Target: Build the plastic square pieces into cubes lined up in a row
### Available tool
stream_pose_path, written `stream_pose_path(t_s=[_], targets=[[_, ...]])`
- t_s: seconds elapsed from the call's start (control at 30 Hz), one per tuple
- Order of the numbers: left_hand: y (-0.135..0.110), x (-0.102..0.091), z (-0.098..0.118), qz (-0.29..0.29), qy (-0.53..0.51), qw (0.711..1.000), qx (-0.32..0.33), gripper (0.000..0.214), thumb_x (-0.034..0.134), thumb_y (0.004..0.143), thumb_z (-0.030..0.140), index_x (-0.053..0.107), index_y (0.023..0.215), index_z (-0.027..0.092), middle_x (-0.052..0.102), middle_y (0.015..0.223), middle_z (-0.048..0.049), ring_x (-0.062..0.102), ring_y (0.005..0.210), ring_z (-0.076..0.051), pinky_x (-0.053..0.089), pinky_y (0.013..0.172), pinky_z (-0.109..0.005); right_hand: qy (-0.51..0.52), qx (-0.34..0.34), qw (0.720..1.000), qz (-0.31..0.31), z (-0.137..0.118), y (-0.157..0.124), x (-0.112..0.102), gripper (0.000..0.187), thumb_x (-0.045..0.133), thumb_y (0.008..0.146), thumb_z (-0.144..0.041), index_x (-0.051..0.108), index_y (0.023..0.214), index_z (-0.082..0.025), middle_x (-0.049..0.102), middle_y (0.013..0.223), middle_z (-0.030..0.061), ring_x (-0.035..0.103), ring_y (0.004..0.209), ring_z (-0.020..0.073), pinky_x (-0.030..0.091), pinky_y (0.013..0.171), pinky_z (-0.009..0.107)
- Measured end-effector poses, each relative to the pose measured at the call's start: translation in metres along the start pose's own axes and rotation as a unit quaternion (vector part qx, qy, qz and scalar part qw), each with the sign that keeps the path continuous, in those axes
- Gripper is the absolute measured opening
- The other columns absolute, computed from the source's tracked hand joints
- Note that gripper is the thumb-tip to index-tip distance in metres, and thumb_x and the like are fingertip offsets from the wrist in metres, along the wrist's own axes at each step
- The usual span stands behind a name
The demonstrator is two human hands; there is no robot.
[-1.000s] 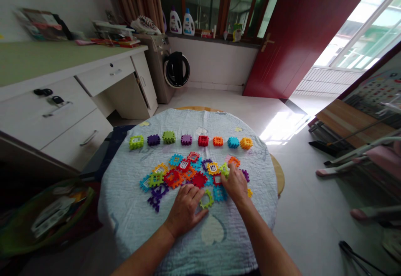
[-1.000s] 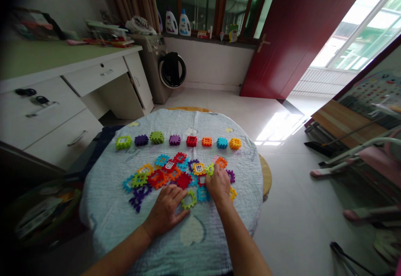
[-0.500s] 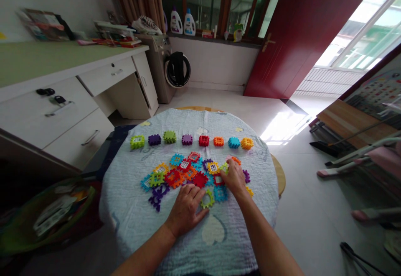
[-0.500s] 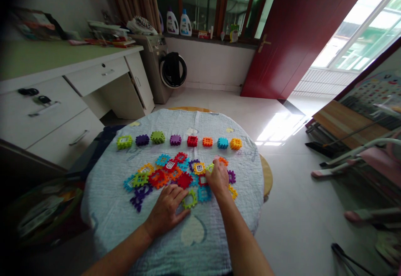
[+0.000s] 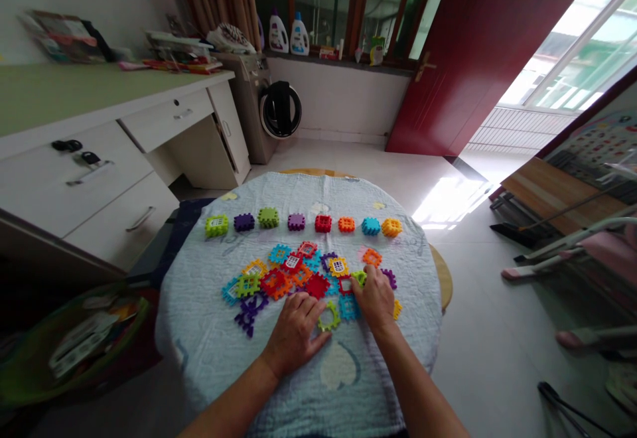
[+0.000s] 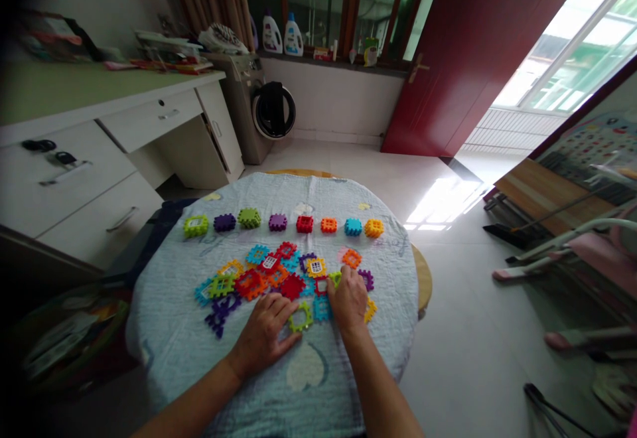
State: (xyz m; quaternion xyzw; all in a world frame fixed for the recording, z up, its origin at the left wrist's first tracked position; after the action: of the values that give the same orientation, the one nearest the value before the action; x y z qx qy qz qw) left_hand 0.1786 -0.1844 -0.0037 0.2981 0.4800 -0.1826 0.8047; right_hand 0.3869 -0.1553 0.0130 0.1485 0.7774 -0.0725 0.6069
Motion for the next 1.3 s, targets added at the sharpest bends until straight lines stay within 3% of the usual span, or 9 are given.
stream_pose_path(t_s=[0.3, 0.57, 0.87, 1.03, 1.17, 1.3], targets=[[0.000, 0.001, -0.001, -0.005, -0.012, 1.000, -0.002, 0.053, 0.069, 0.079, 0.043, 0.054, 0.125, 0.020, 0.063, 0.113, -0.0076, 0.050, 0.110, -0.028, 0.038, 0.100, -0.047, -0.048, 0.023, 0.998, -0.021, -0.012, -0.006, -0.005, 0.023, 0.059, 0.086, -0.037, 0.058, 0.099, -0.018, 0.066, 0.096, 0.0109, 0.062, 0.091, 0.0246, 0.040, 0.076, 0.030], [0.000, -0.001, 0.000, -0.003, -0.012, 1.000, 0.003, 0.059, 0.073, 0.074, 0.045, 0.055, 0.124, 0.020, 0.063, 0.114, -0.0081, 0.049, 0.110, -0.028, 0.037, 0.100, -0.049, -0.021, 0.014, 1.000, 0.000, -0.007, -0.006, -0.002, 0.026, 0.058, 0.086, -0.035, 0.058, 0.105, -0.017, 0.065, 0.099, 0.0115, 0.060, 0.094, 0.0253, 0.041, 0.081, 0.031], [0.000, -0.001, 0.001, 0.003, -0.011, 1.000, 0.004, 0.049, 0.067, 0.079, 0.036, 0.055, 0.123, 0.019, 0.064, 0.113, -0.0078, 0.048, 0.109, -0.027, 0.036, 0.101, -0.047, 0.013, 0.017, 1.000, 0.017, -0.008, -0.001, 0.005, 0.029, 0.059, 0.084, -0.030, 0.057, 0.110, -0.017, 0.065, 0.105, 0.0122, 0.059, 0.100, 0.0257, 0.040, 0.085, 0.031], [0.000, 0.000, 0.001, 0.005, -0.013, 1.000, 0.002, 0.050, 0.067, 0.079, 0.037, 0.055, 0.124, 0.019, 0.063, 0.112, -0.0078, 0.049, 0.109, -0.027, 0.037, 0.100, -0.047, 0.073, 0.027, 0.997, -0.003, 0.002, -0.003, 0.006, 0.032, 0.056, 0.085, -0.033, 0.057, 0.112, -0.015, 0.066, 0.099, 0.0097, 0.060, 0.092, 0.0228, 0.042, 0.083, 0.030], [0.000, -0.001, 0.001, 0.006, -0.014, 1.000, 0.003, 0.048, 0.065, 0.080, 0.037, 0.056, 0.125, 0.021, 0.063, 0.112, -0.0081, 0.049, 0.109, -0.027, 0.037, 0.100, -0.047, 0.082, -0.059, 0.995, -0.020, 0.007, 0.006, -0.003, 0.041, 0.057, 0.081, -0.031, 0.058, 0.119, -0.015, 0.062, 0.116, 0.0116, 0.054, 0.108, 0.0244, 0.039, 0.094, 0.034], [0.000, -0.002, 0.001, 0.004, -0.016, 1.000, -0.001, 0.047, 0.066, 0.079, 0.037, 0.056, 0.122, 0.021, 0.064, 0.112, -0.0080, 0.050, 0.109, -0.027, 0.037, 0.100, -0.048, 0.039, -0.164, 0.975, -0.144, 0.013, 0.019, -0.010, 0.074, 0.060, 0.068, -0.017, 0.045, 0.141, -0.020, 0.045, 0.145, 0.0110, 0.040, 0.128, 0.0283, 0.034, 0.101, 0.039]])
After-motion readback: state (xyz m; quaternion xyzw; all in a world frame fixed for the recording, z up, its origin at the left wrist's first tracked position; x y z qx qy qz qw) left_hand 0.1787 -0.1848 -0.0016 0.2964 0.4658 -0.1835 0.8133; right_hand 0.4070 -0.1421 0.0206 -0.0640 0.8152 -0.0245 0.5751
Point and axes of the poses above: each hand's wrist, its own y-axis towards the middle knuckle, its own x-axis out of the palm, z = x × y, the point moved 2 cm from there along y, towards the middle knuckle
